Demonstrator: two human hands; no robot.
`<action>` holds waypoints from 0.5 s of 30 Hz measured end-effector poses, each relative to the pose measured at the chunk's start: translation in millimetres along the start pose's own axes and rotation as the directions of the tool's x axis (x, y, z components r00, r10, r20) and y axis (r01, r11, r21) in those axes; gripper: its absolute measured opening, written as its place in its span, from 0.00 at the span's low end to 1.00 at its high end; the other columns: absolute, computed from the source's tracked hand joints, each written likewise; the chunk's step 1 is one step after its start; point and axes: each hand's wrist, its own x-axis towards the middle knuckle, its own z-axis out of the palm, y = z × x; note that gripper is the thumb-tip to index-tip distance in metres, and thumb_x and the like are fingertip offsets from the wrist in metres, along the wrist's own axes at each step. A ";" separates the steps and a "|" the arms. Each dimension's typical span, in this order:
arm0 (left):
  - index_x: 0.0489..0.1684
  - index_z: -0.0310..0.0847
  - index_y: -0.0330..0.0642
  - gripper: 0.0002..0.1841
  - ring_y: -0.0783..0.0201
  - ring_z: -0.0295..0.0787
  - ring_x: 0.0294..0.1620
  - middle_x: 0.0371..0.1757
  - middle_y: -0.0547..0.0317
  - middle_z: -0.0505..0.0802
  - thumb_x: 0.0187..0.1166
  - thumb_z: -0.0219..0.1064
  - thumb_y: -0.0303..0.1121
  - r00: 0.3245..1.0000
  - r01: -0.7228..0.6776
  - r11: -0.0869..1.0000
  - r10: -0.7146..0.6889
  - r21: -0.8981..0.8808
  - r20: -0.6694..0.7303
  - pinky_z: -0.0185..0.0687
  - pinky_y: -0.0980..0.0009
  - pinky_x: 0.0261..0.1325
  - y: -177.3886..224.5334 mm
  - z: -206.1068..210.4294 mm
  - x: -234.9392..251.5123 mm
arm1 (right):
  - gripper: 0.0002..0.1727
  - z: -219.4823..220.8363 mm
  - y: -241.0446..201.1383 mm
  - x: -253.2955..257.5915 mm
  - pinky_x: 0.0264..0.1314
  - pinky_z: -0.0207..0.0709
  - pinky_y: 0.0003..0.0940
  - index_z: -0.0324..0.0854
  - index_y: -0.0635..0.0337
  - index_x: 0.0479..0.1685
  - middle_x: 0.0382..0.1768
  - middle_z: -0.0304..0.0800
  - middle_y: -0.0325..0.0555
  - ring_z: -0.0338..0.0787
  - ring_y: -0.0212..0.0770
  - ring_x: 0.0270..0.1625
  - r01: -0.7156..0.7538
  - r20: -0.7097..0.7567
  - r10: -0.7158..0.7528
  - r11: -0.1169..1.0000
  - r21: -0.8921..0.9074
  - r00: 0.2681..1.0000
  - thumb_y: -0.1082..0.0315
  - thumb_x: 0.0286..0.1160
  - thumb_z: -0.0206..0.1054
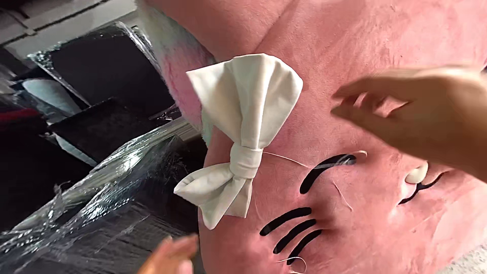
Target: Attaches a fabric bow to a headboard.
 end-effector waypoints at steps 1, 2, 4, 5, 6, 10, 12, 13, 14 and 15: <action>0.75 0.71 0.24 0.23 0.61 0.87 0.66 0.66 0.48 0.87 0.87 0.63 0.32 0.998 -0.054 0.991 0.058 0.122 -0.026 0.86 0.60 0.69 1.1 -4.9 17.8 | 0.26 -10.3 -3.0 11.2 0.41 0.82 0.51 0.88 0.49 0.57 0.42 0.93 0.44 0.91 0.43 0.41 -0.031 -0.058 0.030 0.999 -0.025 0.998 0.39 0.85 0.55; 0.73 0.73 0.24 0.25 0.60 0.85 0.67 0.68 0.42 0.85 0.86 0.65 0.36 0.995 -0.085 0.964 0.094 0.250 -0.024 0.85 0.61 0.69 -0.1 -5.7 37.1 | 0.31 -17.7 -8.8 27.7 0.50 0.82 0.54 0.86 0.49 0.62 0.49 0.92 0.46 0.91 0.44 0.49 -0.073 -0.075 0.071 0.997 -0.031 0.995 0.34 0.85 0.53; 0.71 0.79 0.32 0.30 0.58 0.88 0.61 0.65 0.40 0.87 0.81 0.68 0.50 0.997 -0.070 0.900 0.077 0.431 0.000 0.87 0.59 0.59 -7.6 5.1 69.0 | 0.42 -19.2 -29.0 67.9 0.61 0.82 0.55 0.82 0.49 0.69 0.58 0.91 0.45 0.90 0.44 0.60 -0.166 -0.010 0.166 0.986 -0.012 0.986 0.24 0.78 0.49; 0.66 0.84 0.40 0.29 0.62 0.89 0.54 0.61 0.47 0.88 0.77 0.69 0.55 0.999 -0.040 0.886 0.047 0.462 -0.003 0.88 0.62 0.52 -10.5 13.5 80.0 | 0.44 -13.1 -38.1 85.6 0.64 0.82 0.56 0.81 0.51 0.71 0.59 0.91 0.47 0.90 0.46 0.61 -0.181 0.052 0.180 0.984 0.007 0.982 0.23 0.76 0.50; 0.59 0.87 0.45 0.26 0.67 0.88 0.47 0.57 0.54 0.88 0.75 0.70 0.56 1.000 -0.013 0.885 0.022 0.465 -0.013 0.87 0.67 0.44 -12.7 20.6 88.0 | 0.44 -3.7 -44.2 99.7 0.60 0.83 0.57 0.81 0.52 0.70 0.55 0.91 0.47 0.91 0.47 0.57 -0.171 0.114 0.167 0.985 0.024 0.979 0.23 0.76 0.51; 0.40 0.86 0.52 0.11 0.74 0.85 0.44 0.49 0.67 0.88 0.80 0.67 0.48 0.996 0.077 0.920 -0.051 0.385 -0.077 0.84 0.70 0.44 -21.6 33.9 93.4 | 0.23 33.9 -41.7 108.8 0.26 0.71 0.38 0.83 0.49 0.32 0.20 0.78 0.34 0.80 0.33 0.23 -0.055 0.133 0.034 0.986 0.156 0.991 0.43 0.88 0.57; 0.43 0.84 0.49 0.12 0.72 0.85 0.44 0.48 0.65 0.88 0.85 0.63 0.47 0.992 0.080 0.915 -0.034 0.395 -0.123 0.83 0.68 0.45 -25.5 40.8 90.6 | 0.19 46.3 -33.1 88.5 0.23 0.71 0.38 0.82 0.50 0.32 0.18 0.77 0.34 0.79 0.33 0.21 -0.081 0.080 0.066 0.978 0.191 0.995 0.50 0.90 0.57; 0.44 0.83 0.48 0.14 0.71 0.85 0.43 0.47 0.63 0.87 0.86 0.61 0.47 0.988 0.086 0.906 -0.023 0.414 -0.155 0.83 0.67 0.44 -26.7 44.1 90.1 | 0.19 54.2 -28.0 77.2 0.23 0.73 0.39 0.83 0.50 0.34 0.18 0.78 0.35 0.80 0.34 0.21 -0.108 0.056 0.099 0.974 0.198 0.993 0.50 0.90 0.56; 0.45 0.83 0.46 0.15 0.69 0.85 0.42 0.47 0.60 0.87 0.87 0.60 0.47 0.983 0.092 0.896 -0.011 0.434 -0.185 0.82 0.65 0.43 -27.3 47.9 89.9 | 0.20 61.8 -23.3 66.4 0.23 0.73 0.41 0.83 0.50 0.35 0.18 0.78 0.35 0.80 0.35 0.20 -0.143 0.041 0.137 0.970 0.197 0.990 0.49 0.91 0.56; 0.46 0.83 0.44 0.16 0.66 0.84 0.42 0.47 0.57 0.86 0.88 0.60 0.47 0.977 0.099 0.888 -0.001 0.449 -0.215 0.81 0.64 0.44 -27.8 52.2 89.7 | 0.21 67.3 -20.1 57.5 0.21 0.71 0.41 0.81 0.50 0.35 0.17 0.76 0.35 0.79 0.36 0.19 -0.175 0.034 0.172 0.969 0.175 0.985 0.47 0.91 0.54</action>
